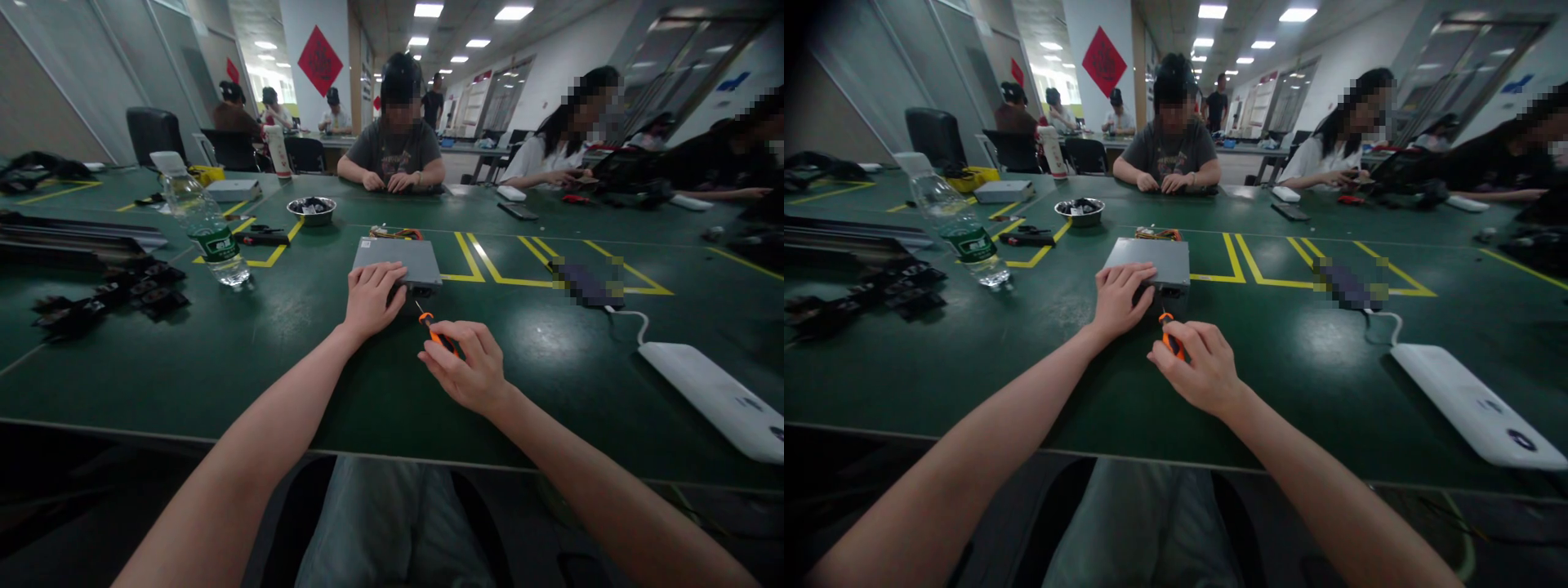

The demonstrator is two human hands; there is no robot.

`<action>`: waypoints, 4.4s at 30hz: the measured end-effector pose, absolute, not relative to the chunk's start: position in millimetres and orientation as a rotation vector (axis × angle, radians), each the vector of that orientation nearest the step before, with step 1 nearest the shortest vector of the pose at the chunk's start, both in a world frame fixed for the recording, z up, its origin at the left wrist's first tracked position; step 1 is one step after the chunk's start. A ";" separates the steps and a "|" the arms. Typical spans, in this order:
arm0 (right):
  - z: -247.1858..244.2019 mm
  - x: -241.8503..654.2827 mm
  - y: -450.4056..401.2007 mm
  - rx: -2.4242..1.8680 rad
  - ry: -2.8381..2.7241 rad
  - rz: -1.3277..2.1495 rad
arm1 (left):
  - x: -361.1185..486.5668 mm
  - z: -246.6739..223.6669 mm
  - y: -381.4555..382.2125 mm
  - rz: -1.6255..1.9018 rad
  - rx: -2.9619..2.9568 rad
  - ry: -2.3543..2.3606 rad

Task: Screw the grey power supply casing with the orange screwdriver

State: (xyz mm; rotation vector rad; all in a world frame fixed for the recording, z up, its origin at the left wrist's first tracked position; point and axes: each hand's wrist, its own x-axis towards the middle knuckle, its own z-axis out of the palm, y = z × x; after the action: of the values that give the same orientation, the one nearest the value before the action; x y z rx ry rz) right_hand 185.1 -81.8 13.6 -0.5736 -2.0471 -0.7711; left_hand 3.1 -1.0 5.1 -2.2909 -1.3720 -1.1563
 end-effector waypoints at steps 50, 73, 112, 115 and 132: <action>10.3 174.4 -83.0 -0.593 -2.019 -0.668 | 3.5 2.5 0.0 -1.186 -2.281 -1.344; 9.9 176.4 -84.9 -0.644 -2.023 -0.717 | 3.6 2.1 0.5 -1.176 -2.264 -1.337; 5.4 176.3 -81.4 -0.596 -2.032 -0.600 | 4.4 1.5 1.9 -1.196 -2.262 -1.333; 4.4 175.8 -81.5 -0.592 -2.033 -0.513 | 4.5 1.3 2.4 -1.180 -2.265 -1.355; 6.5 176.5 -82.0 -0.575 -2.072 -0.590 | 4.0 0.9 2.8 -1.163 -2.263 -1.340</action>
State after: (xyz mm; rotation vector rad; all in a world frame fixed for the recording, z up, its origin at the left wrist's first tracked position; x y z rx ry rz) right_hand 176.5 -82.0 6.5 -0.5754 -2.0722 -0.5899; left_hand 4.0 2.8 0.9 -2.2634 -1.3399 -1.1631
